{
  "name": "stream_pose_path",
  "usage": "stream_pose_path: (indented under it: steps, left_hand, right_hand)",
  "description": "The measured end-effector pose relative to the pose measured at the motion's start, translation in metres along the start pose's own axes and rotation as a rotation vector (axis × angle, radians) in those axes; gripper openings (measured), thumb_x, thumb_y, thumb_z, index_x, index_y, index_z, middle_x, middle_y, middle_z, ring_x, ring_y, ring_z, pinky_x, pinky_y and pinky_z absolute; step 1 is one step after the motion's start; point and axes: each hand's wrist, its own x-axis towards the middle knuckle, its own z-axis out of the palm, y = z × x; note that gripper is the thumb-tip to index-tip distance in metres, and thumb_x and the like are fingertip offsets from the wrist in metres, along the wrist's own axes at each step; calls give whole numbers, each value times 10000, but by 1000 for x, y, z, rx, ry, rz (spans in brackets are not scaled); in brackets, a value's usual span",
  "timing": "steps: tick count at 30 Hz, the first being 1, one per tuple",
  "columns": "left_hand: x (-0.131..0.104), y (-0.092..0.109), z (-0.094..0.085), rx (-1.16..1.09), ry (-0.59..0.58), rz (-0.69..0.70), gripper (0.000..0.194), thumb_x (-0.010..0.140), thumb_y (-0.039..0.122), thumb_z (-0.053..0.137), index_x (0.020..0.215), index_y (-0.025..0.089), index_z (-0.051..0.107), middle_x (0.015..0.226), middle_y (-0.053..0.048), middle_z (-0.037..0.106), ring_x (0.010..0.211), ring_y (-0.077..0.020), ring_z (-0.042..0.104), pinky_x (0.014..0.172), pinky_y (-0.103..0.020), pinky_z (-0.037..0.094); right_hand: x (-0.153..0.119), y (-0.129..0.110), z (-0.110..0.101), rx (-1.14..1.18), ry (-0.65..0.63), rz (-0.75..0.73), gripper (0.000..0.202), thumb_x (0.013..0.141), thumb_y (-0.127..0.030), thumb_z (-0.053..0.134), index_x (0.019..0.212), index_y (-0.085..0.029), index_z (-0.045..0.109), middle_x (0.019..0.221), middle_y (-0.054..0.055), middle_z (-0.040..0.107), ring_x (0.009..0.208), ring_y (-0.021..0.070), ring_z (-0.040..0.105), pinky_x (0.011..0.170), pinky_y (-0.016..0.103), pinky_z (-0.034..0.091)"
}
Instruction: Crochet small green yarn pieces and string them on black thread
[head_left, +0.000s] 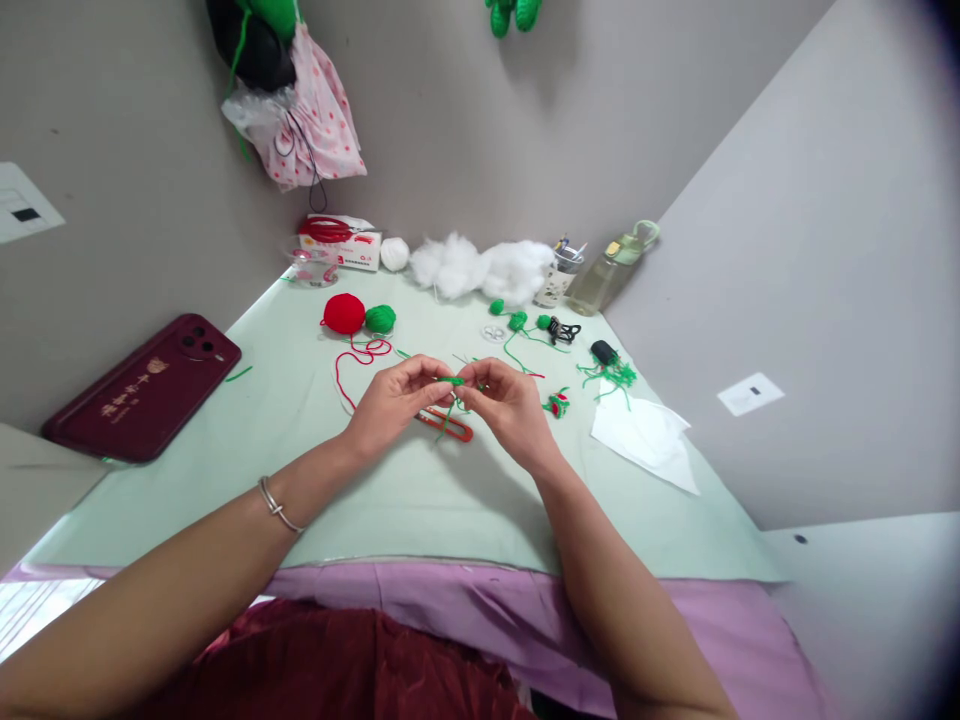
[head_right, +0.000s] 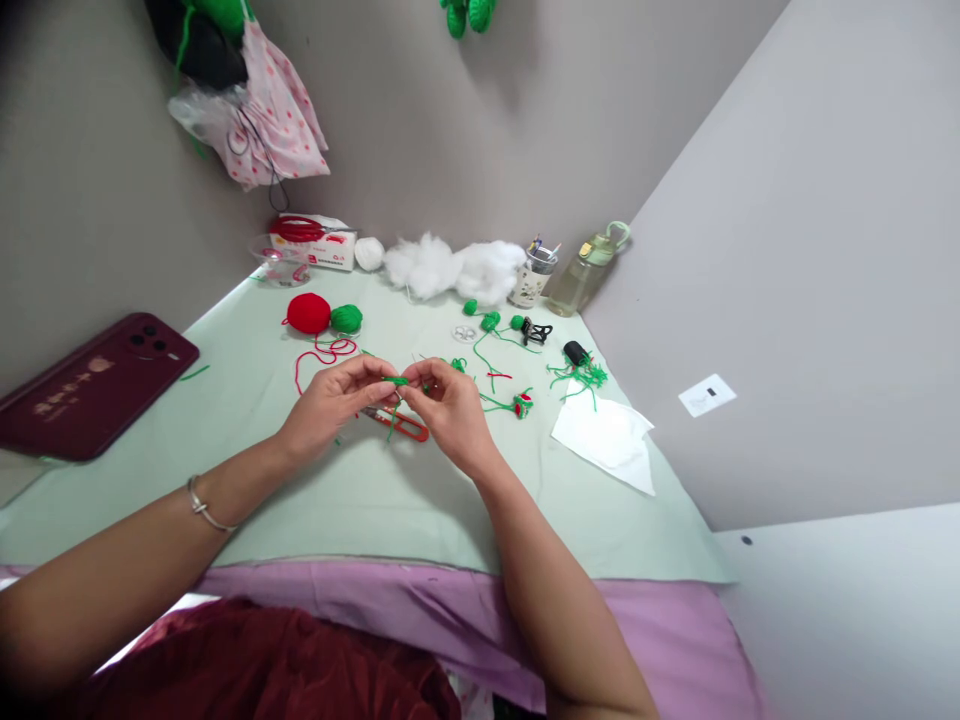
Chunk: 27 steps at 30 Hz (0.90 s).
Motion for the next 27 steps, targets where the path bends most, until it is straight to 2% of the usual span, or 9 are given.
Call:
stream_pose_path:
  steps: [3, 7, 11, 13, 15, 18, 20, 22, 27]
  left_hand:
    - [0, 1, 0, -1, -12, -25, 232, 796, 363, 746, 905, 180, 653, 820, -14, 687, 786, -163, 658, 759, -301, 517]
    - [1, 2, -2, -15, -9, -54, 200, 809, 341, 731, 891, 182, 643, 808, -7, 671, 781, -152, 647, 751, -295, 512]
    - [1, 2, -2, -81, -40, -79, 262, 810, 330, 733, 1030, 204, 665, 881, -10, 673, 814, -153, 656, 781, -307, 523]
    - [0, 3, -2, -80, -56, -108, 277, 823, 346, 723, 1061, 213, 676, 902, -13, 673, 839, -153, 658, 789, -301, 523]
    - [0, 4, -1, -74, -52, -125, 240, 820, 353, 727, 1006, 208, 684, 885, -10, 671, 839, -152, 659, 781, -292, 520]
    - [0, 5, -1, -65, -46, -137, 220, 792, 339, 750, 945, 202, 669, 850, -10, 678, 819, -167, 670, 759, -300, 520]
    - [0, 7, -1, -47, -55, -143, 215, 786, 333, 751, 934, 202, 667, 831, -13, 685, 820, -178, 675, 765, -310, 517]
    - [0, 8, -1, -24, -66, -135, 196, 792, 328, 741, 927, 206, 671, 821, -10, 686, 816, -174, 671, 772, -308, 511]
    - [-1, 10, -1, 35, -71, -97, 148, 808, 314, 706, 912, 215, 673, 820, -10, 675, 803, -174, 652, 755, -308, 505]
  right_hand:
    - [-1, -2, -3, -8, -39, -11, 172, 808, -322, 710, 886, -178, 656, 790, 6, 625, 682, 122, 565, 626, 276, 459]
    - [0, -8, -14, 13, -68, -77, 180, 892, -304, 624, 1016, -187, 681, 871, 29, 681, 695, 121, 589, 699, 297, 506]
    - [0, -11, -24, 3, -63, -147, 320, 944, -255, 546, 1261, -227, 570, 834, 1, 692, 603, 105, 536, 665, 295, 497]
    - [0, -10, -27, -31, -56, -139, 269, 950, -256, 538, 1215, -225, 577, 806, -4, 689, 578, 104, 522, 640, 294, 485]
    - [0, -10, -29, -90, -22, -140, 138, 939, -268, 565, 1039, -211, 641, 803, 8, 677, 598, 111, 532, 627, 293, 473]
    - [1, -9, -31, -234, 43, -231, 93, 909, -264, 623, 886, -220, 702, 875, 36, 642, 767, 155, 578, 688, 311, 471]
    - [1, -9, -32, -327, 68, -311, 95, 904, -242, 636, 890, -247, 730, 888, 39, 604, 856, 178, 571, 741, 327, 463]
    - [1, -9, -33, -383, 69, -360, 121, 910, -218, 629, 902, -264, 741, 866, 35, 573, 858, 179, 555, 757, 335, 451]
    - [1, -7, -33, -426, 52, -389, 158, 930, -207, 602, 928, -280, 741, 869, 30, 551, 851, 177, 546, 761, 338, 446]
